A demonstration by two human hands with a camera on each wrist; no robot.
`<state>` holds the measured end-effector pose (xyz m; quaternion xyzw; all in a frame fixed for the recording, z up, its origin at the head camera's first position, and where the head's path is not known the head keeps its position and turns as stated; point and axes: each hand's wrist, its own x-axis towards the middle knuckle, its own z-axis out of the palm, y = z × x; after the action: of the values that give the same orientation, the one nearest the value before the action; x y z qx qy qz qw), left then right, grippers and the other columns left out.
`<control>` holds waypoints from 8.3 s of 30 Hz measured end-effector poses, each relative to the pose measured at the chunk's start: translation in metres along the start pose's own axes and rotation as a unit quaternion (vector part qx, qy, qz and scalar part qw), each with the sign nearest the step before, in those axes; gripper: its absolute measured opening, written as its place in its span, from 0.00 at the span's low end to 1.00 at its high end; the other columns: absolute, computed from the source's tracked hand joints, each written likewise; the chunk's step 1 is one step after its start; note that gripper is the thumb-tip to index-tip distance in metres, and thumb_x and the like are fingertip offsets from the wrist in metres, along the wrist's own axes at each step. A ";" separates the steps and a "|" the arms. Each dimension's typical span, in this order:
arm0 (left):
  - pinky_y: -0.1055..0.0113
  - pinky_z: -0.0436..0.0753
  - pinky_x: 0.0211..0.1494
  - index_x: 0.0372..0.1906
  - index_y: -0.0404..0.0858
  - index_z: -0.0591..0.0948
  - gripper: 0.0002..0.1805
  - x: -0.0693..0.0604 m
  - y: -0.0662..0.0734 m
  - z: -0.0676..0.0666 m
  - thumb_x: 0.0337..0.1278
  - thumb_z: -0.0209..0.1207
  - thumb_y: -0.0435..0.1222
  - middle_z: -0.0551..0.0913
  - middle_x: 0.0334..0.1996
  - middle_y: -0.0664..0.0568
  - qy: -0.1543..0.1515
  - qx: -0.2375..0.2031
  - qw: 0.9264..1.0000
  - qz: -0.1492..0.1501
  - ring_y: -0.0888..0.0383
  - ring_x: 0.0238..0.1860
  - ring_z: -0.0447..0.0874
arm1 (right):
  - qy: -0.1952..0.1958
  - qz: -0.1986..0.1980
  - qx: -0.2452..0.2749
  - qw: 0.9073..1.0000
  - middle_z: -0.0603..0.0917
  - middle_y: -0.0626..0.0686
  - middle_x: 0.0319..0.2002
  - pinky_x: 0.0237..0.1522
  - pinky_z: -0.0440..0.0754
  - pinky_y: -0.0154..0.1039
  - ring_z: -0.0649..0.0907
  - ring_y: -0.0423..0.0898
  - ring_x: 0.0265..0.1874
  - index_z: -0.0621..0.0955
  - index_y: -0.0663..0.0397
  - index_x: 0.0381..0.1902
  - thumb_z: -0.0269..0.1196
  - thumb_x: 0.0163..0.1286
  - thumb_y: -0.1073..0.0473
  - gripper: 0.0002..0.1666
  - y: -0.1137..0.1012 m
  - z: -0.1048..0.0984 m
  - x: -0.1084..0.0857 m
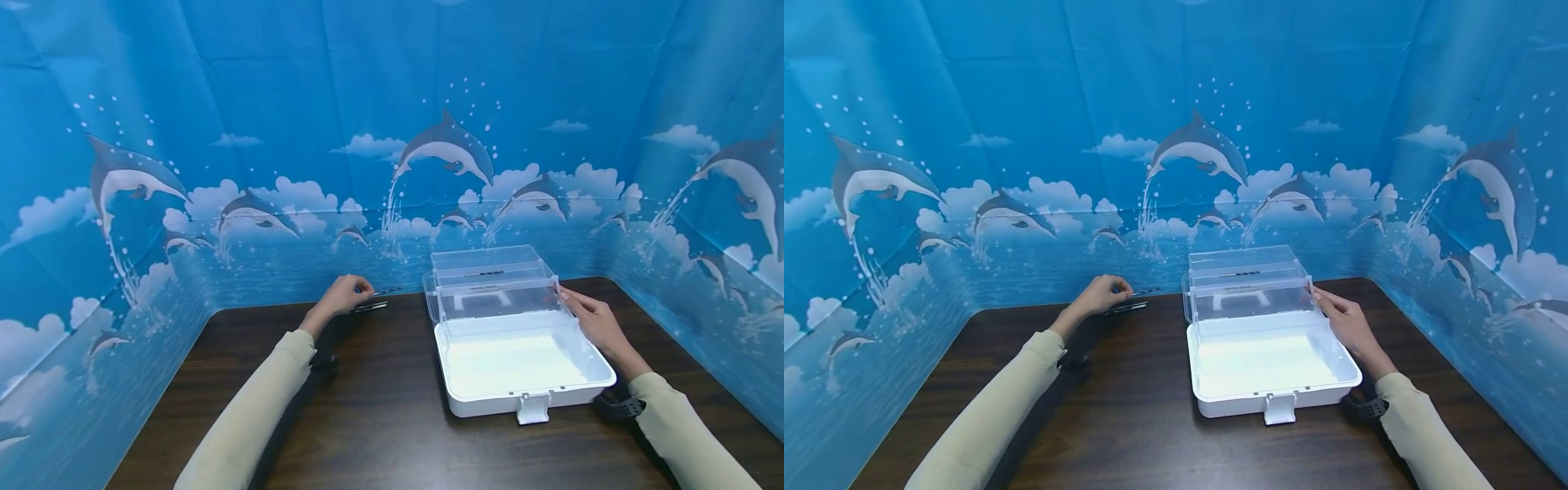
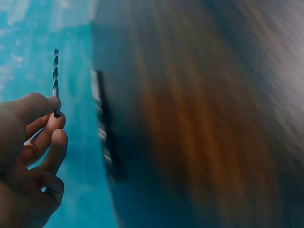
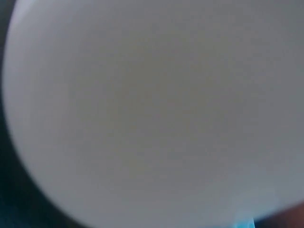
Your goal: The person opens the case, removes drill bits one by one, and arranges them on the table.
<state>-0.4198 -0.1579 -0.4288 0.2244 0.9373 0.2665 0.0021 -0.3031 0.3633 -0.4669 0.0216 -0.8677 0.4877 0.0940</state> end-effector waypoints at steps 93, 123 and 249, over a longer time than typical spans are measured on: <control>0.65 0.80 0.45 0.53 0.48 0.88 0.11 0.066 0.197 0.035 0.73 0.61 0.39 0.85 0.46 0.59 -0.083 0.135 0.965 0.208 0.63 0.45 0.82 | -0.011 -0.001 0.027 1.000 0.77 0.67 0.63 0.64 0.60 0.72 0.63 0.67 0.72 0.66 0.52 0.78 0.49 0.79 0.33 0.41 -0.001 0.002 0.002; 0.67 0.80 0.39 0.46 0.47 0.90 0.08 0.068 0.196 0.034 0.71 0.63 0.38 0.88 0.42 0.58 -0.078 0.124 0.966 0.214 0.65 0.37 0.82 | -0.007 0.005 0.025 1.000 0.77 0.67 0.64 0.64 0.61 0.71 0.64 0.68 0.72 0.66 0.52 0.78 0.48 0.79 0.32 0.42 0.000 0.001 0.000; 0.54 0.80 0.32 0.48 0.42 0.88 0.10 -0.036 -0.017 0.006 0.71 0.61 0.41 0.85 0.38 0.52 0.090 0.071 0.991 -0.075 0.54 0.33 0.81 | -0.005 0.016 0.031 0.999 0.70 0.68 0.69 0.63 0.58 0.74 0.59 0.70 0.73 0.64 0.56 0.78 0.48 0.79 0.32 0.44 0.002 0.001 0.001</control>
<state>-0.3937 -0.1828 -0.4469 0.1278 0.9646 0.2172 -0.0780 -0.3041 0.3637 -0.4692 0.0132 -0.8527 0.5158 0.0814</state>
